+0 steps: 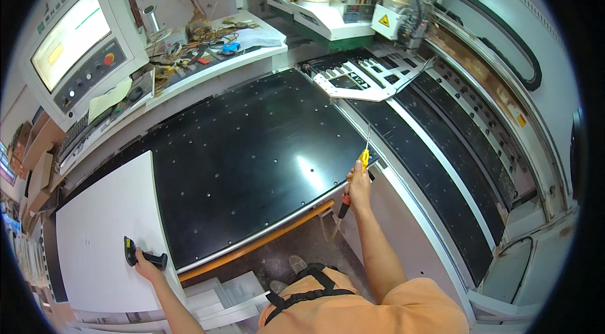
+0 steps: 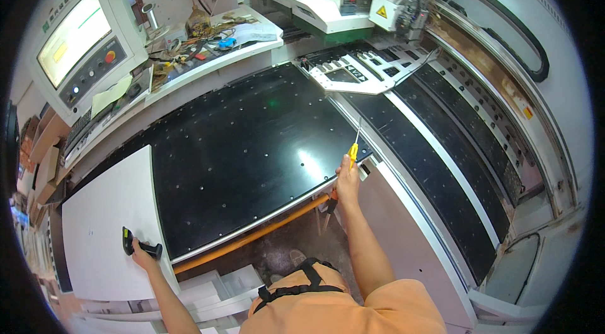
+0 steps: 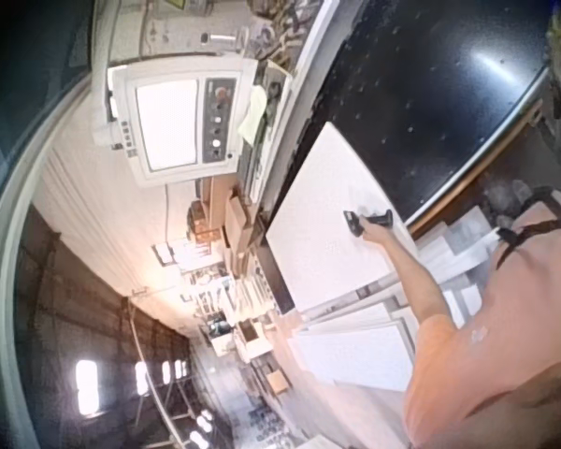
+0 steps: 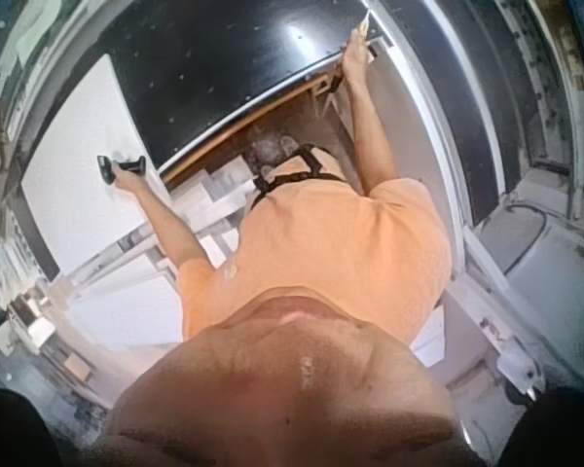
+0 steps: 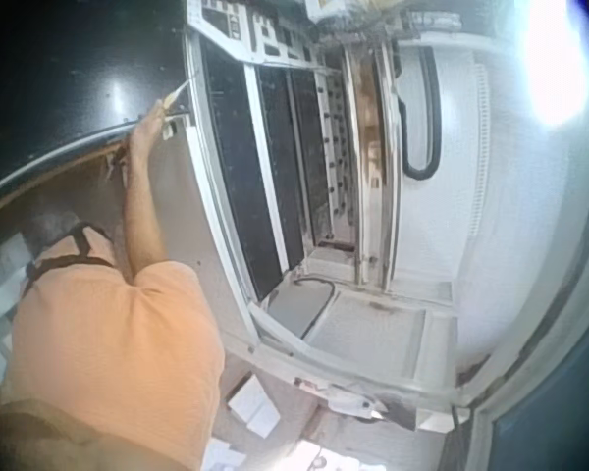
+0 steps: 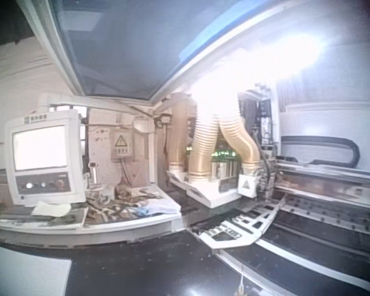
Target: The person adjusts a machine component with a red tool, then uses a handheld barcode scanner to scan labels on white panels. They place the scanned panels on a stack and continue scanning additional panels.
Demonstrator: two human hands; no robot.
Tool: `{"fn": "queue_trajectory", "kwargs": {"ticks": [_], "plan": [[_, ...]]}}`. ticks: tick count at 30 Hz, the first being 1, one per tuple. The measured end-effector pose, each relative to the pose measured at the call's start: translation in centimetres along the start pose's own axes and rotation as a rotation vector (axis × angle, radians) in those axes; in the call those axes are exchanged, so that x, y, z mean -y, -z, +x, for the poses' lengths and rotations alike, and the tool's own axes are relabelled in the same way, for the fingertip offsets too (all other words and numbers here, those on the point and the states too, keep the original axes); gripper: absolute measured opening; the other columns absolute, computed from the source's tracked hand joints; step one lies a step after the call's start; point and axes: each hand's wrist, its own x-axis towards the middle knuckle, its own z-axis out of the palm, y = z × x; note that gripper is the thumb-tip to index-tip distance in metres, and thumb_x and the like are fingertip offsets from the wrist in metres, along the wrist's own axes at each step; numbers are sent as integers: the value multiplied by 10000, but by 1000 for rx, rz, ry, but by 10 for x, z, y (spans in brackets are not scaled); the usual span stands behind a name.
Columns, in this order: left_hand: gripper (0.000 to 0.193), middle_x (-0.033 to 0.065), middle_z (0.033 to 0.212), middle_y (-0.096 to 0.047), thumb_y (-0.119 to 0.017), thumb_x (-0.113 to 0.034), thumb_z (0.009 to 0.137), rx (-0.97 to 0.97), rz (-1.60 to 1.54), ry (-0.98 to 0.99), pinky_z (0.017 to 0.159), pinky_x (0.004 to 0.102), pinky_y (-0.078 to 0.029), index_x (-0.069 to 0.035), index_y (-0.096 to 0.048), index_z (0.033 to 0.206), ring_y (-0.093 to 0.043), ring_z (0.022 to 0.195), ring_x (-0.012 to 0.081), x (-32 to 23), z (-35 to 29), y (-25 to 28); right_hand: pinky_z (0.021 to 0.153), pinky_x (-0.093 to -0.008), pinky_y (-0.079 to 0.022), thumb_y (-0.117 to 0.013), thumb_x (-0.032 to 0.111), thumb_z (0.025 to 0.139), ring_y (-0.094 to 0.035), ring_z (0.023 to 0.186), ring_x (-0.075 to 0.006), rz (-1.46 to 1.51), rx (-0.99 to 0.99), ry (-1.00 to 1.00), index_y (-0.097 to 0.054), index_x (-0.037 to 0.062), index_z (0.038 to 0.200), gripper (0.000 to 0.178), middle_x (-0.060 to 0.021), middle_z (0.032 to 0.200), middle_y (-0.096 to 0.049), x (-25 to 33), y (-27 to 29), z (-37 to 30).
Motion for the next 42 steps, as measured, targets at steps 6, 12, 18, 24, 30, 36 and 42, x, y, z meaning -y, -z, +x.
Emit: {"fn": "queue_trajectory", "kwargs": {"ticks": [6,12,18,24,30,36,42], "plan": [[412,71,723,-607,-746,-406,883,9,85,30,631,340,-493,-7,-647,913,-591,649,190,-9,-7,1,436,-309,-427,-457,560,1059,-508,470,-135,-2,5,11,-512,42,943,534,-49,728,-538,5,2,30],[410,69,746,-603,-749,-400,881,9,49,9,637,348,-496,-9,-626,876,-594,668,193,0,1,5,485,-354,-498,-445,598,1046,-635,525,-212,-207,-2,0,-535,0,961,610,-97,725,-588,11,-16,75],[356,46,829,-594,-745,-331,902,-78,-27,146,629,350,-525,0,-685,1017,-605,697,189,23,29,17,639,-445,-530,-478,591,1033,-716,676,-300,-561,-37,76,-607,-36,979,642,-225,788,-704,6,-30,137],[292,60,772,-619,-741,-289,914,-38,1,108,595,329,-511,-12,-658,955,-614,646,176,7,11,14,761,-360,-532,-638,434,985,-687,839,-238,-621,112,498,-532,-4,1266,531,-150,982,-692,-25,-22,164],[423,90,750,-696,-718,-452,865,-26,205,124,411,279,-396,-32,-686,836,-589,517,147,-29,-24,-2,625,-335,-522,-657,233,976,-663,681,-193,-528,172,313,-555,-8,1138,307,-117,910,-645,-21,-18,150],[415,132,789,-695,-757,-354,857,-45,188,166,568,317,-507,13,-662,1026,-634,639,184,-40,-31,-6,543,-333,-510,-674,248,974,-644,599,-200,-626,109,313,-528,-8,1097,319,-135,824,-610,-6,-30,141],[385,39,748,-600,-762,-357,868,88,236,178,590,316,-503,-7,-664,997,-599,641,155,-45,-15,0,799,-492,-504,-634,349,994,-653,862,-399,-759,-15,358,-548,-28,1237,456,-231,950,-675,-9,-24,141]]}}
